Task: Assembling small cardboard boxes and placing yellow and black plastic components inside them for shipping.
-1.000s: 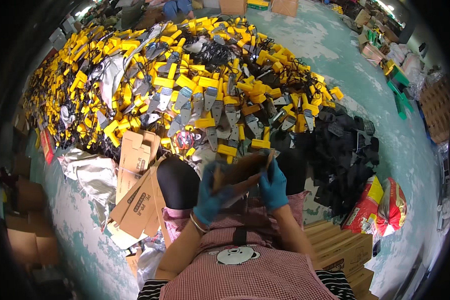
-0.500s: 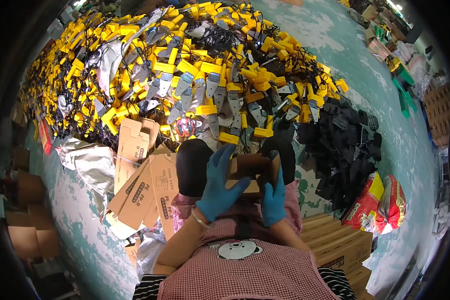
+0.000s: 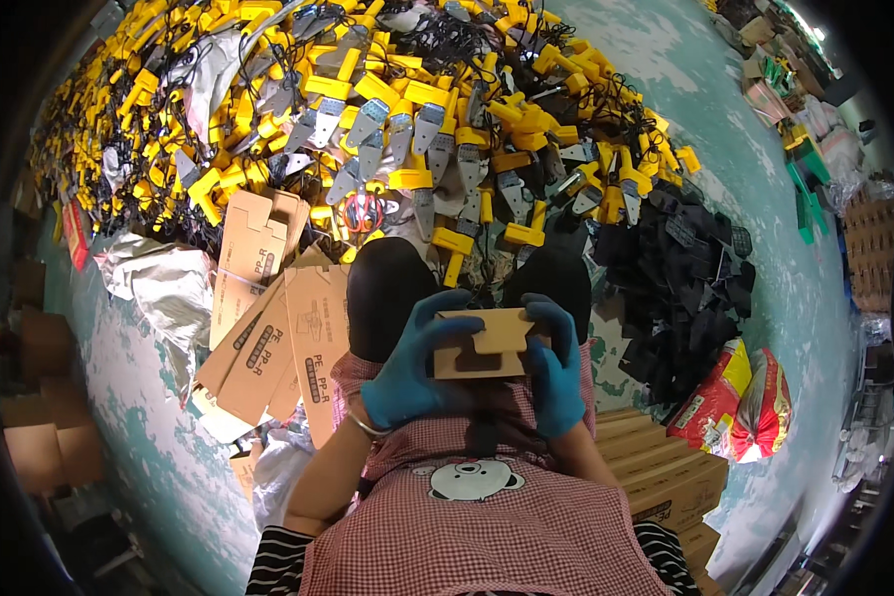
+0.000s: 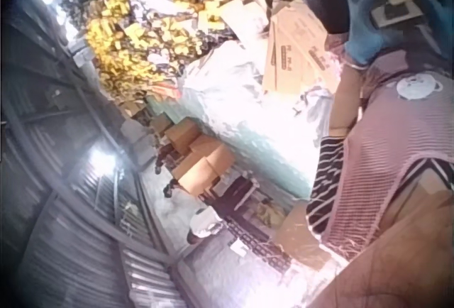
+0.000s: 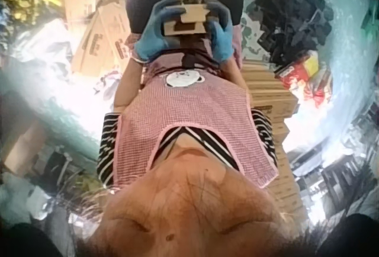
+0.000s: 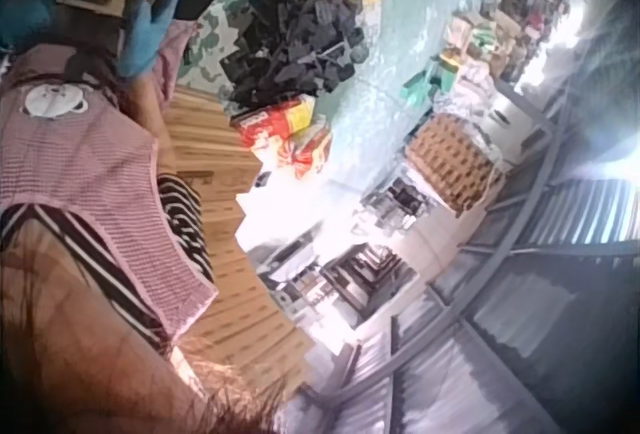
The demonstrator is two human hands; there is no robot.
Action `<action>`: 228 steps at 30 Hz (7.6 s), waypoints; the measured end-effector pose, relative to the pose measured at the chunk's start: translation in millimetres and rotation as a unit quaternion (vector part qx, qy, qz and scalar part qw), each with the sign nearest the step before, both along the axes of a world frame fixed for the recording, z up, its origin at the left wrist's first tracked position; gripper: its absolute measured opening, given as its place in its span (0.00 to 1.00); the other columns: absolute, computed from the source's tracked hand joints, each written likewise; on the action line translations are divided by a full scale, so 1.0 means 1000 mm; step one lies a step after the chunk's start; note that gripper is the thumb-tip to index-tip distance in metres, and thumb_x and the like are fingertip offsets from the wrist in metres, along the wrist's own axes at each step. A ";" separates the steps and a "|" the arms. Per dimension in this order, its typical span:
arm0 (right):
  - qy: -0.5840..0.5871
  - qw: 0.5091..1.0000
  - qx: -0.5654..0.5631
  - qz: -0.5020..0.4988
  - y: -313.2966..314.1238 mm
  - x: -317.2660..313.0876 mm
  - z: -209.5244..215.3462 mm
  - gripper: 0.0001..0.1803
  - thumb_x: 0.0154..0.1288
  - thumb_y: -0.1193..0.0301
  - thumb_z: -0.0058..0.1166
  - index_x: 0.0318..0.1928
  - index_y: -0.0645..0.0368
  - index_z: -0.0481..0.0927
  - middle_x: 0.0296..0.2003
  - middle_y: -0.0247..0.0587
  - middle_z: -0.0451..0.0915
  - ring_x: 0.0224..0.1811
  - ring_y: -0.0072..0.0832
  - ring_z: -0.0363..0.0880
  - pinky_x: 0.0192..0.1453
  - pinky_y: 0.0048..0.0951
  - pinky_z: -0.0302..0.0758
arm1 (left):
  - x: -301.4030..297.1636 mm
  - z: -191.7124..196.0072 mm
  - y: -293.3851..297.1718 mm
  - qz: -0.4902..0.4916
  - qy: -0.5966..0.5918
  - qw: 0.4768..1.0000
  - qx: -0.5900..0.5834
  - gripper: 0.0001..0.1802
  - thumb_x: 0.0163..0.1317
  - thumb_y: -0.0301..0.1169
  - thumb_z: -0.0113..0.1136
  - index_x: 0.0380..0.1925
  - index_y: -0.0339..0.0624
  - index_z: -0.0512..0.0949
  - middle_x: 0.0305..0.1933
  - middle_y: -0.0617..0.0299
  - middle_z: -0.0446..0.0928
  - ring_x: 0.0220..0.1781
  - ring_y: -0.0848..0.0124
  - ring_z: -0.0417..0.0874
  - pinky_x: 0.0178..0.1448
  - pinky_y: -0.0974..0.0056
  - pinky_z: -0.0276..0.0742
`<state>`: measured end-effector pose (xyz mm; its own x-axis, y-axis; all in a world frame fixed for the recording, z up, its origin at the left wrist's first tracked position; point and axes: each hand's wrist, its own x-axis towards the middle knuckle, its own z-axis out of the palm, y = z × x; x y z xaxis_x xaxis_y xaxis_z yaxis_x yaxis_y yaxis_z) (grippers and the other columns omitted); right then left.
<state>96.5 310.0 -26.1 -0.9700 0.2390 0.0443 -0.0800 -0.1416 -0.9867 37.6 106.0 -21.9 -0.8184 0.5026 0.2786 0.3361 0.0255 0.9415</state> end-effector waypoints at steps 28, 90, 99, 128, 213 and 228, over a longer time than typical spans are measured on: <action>-0.038 0.940 0.304 0.151 0.034 0.005 0.039 0.25 0.70 0.69 0.54 0.65 0.67 0.72 0.66 0.48 0.73 0.69 0.40 0.71 0.74 0.38 0.62 | -0.001 -0.080 -0.096 0.308 -0.029 0.947 -0.090 0.34 0.56 0.28 0.68 0.64 0.37 0.69 0.64 0.45 0.72 0.66 0.50 0.72 0.71 0.52 0.67; 0.209 0.746 0.149 0.614 -0.143 0.014 -0.052 0.14 0.69 0.60 0.55 0.48 0.54 0.80 0.39 0.47 0.84 0.46 0.44 0.81 0.51 0.43 0.73 | -0.023 0.070 0.016 -0.142 0.269 0.813 -0.496 0.74 0.24 0.66 0.79 0.71 0.35 0.59 0.67 0.40 0.65 0.69 0.39 0.65 0.68 0.44 0.65; -0.081 0.976 -0.101 0.175 0.143 -0.031 -0.068 0.21 0.69 0.70 0.56 0.62 0.58 0.78 0.54 0.40 0.83 0.54 0.24 0.81 0.61 0.28 0.76 | -0.073 0.094 -0.020 0.010 -0.070 0.859 -0.508 0.74 0.22 0.38 0.86 0.75 0.40 0.53 0.59 0.47 0.78 0.57 0.54 0.83 0.57 0.56 0.81; -0.059 0.925 -0.373 -0.041 0.314 -0.034 -0.166 0.37 0.63 0.74 0.55 0.73 0.56 0.62 0.66 0.44 0.73 0.65 0.37 0.76 0.60 0.38 0.81 | -0.064 0.141 -0.014 -0.051 0.037 0.898 -0.436 0.22 0.51 0.20 0.61 0.49 0.40 0.82 0.51 0.56 0.83 0.54 0.55 0.81 0.58 0.53 0.77; 0.134 0.949 -0.189 -0.216 0.265 0.007 0.014 0.17 0.78 0.62 0.45 0.62 0.51 0.69 0.51 0.35 0.77 0.52 0.37 0.80 0.60 0.47 0.79 | 0.000 0.046 -0.021 0.027 0.230 0.890 -0.394 0.59 0.29 0.69 0.75 0.65 0.58 0.72 0.64 0.48 0.64 0.66 0.45 0.64 0.72 0.38 0.55; -0.023 0.962 -0.151 -0.226 0.152 -0.026 -0.025 0.13 0.72 0.68 0.58 0.52 0.59 0.77 0.52 0.42 0.80 0.45 0.32 0.83 0.49 0.38 0.86 | -0.010 0.044 0.006 0.020 0.272 0.879 -0.391 0.62 0.27 0.68 0.75 0.65 0.50 0.70 0.62 0.45 0.65 0.65 0.45 0.64 0.71 0.39 0.56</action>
<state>70.6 462.3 -51.1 -0.7630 0.6324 -0.1339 -0.1583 -0.3835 -0.9099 27.4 111.9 21.8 -0.6931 0.6875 0.2165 0.7145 0.6159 0.3318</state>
